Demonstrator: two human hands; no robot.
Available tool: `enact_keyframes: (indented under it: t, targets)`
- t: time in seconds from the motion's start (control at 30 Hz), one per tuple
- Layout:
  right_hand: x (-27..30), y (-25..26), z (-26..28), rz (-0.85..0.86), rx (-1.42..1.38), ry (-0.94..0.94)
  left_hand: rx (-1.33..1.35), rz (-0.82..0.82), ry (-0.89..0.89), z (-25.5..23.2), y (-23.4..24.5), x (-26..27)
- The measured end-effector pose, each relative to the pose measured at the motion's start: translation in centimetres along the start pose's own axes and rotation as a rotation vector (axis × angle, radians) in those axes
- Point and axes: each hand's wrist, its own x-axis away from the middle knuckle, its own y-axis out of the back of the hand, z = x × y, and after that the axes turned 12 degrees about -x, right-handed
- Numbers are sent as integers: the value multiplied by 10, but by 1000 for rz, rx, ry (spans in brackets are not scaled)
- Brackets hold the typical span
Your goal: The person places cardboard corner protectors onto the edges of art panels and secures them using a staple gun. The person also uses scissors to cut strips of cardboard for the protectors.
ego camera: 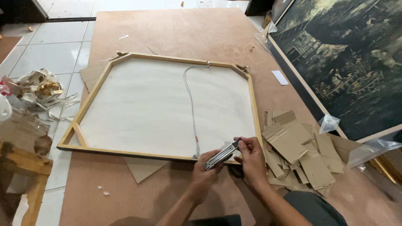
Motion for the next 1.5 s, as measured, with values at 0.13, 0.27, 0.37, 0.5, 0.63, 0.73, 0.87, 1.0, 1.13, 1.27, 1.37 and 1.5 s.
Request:
enact_keyframes:
  t: [0.13, 0.27, 0.37, 0.5, 0.63, 0.73, 0.87, 1.0, 1.13, 1.27, 1.37, 1.5]
  targets:
    - [-11, 22, -3, 65, 26, 66, 184, 81, 168, -17, -3, -6]
    - [-27, 46, 16, 317, 107, -140, 306, 220, 290, -43, -16, -3]
    - [-19, 58, 41, -34, 153, -159, -258, 314, 394, -79, -32, -3]
    - [-49, 97, 24, -293, -330, -270, -1178, 63, -225, -45, -32, -15]
    - [-66, 120, 8, -587, -548, -344, -1742, 144, -418, -16, -18, -34]
    - [-48, 120, 22, -549, -722, -436, -1737, 274, -408, -29, -18, -38]
    - [-33, 127, 24, -397, -415, -563, -1699, 329, -582, -57, -5, -38]
    - [-19, 120, 34, -647, 178, -68, -1467, 449, -492, -142, 20, -39]
    - [-9, 115, 103, 188, 459, 469, -1494, 528, -488, -240, 31, -49]
    - [-14, 88, 177, 625, 419, 949, -1557, 410, -547, -331, 41, -50]
    - [-18, 53, 218, 566, 256, 1129, -1581, 345, -478, -387, 31, -55]
    - [-21, 19, 252, 264, 160, 953, -1596, 241, -479, -455, 8, -74]
